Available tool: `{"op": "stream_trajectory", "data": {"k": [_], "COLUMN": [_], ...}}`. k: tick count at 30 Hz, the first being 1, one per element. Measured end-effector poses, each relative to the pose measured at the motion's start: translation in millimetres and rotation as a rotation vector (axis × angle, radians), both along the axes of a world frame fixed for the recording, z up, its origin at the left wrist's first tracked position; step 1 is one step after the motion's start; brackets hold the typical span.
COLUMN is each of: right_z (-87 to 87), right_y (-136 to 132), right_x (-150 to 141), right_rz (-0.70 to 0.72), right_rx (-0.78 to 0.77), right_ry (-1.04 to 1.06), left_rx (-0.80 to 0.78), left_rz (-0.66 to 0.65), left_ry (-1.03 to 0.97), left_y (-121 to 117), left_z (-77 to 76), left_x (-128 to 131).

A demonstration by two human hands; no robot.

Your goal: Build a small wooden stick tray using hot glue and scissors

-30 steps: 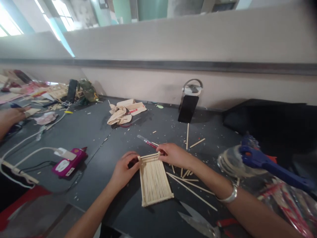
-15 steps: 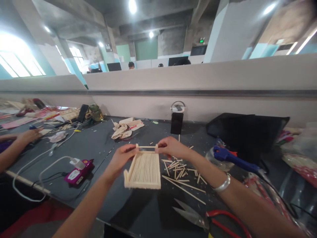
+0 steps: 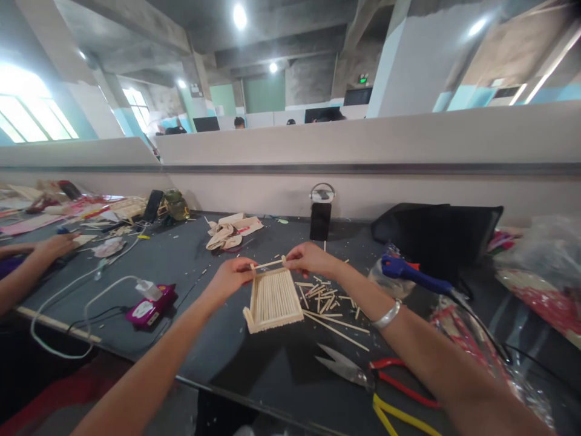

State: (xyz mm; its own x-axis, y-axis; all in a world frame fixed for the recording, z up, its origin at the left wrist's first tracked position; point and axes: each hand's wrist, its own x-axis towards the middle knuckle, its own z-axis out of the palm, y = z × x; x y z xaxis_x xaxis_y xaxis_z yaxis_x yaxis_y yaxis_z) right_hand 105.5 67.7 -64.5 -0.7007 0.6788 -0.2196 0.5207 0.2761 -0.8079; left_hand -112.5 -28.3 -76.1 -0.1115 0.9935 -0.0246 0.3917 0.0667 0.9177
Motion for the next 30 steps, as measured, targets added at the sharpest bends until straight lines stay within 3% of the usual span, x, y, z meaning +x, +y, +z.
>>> {"op": "stream_trajectory", "data": {"k": [6,11,19,30], "right_z": [-52.1,-73.5,-79.6,-89.6], "right_y": [-13,-23,-31,-26], "right_x": [-18,-18,-13,-17], "right_rz": [0.031,0.019,0.023,0.093], "right_rx": [0.062,0.257,0.536,0.643], "right_ry": [-0.112,-0.097,0.003,0.116], "left_rx": [0.082,0.125,0.227,0.235], "left_rz": [0.073,0.089,0.134,0.161], "left_ry": [0.229,0.293,0.309,0.338], "left_y": [-14,-25,-34,-30], "left_z": [-50.8,-74.6,-81.2,-88.9], "left_x": [-10,-9,2,1]}}
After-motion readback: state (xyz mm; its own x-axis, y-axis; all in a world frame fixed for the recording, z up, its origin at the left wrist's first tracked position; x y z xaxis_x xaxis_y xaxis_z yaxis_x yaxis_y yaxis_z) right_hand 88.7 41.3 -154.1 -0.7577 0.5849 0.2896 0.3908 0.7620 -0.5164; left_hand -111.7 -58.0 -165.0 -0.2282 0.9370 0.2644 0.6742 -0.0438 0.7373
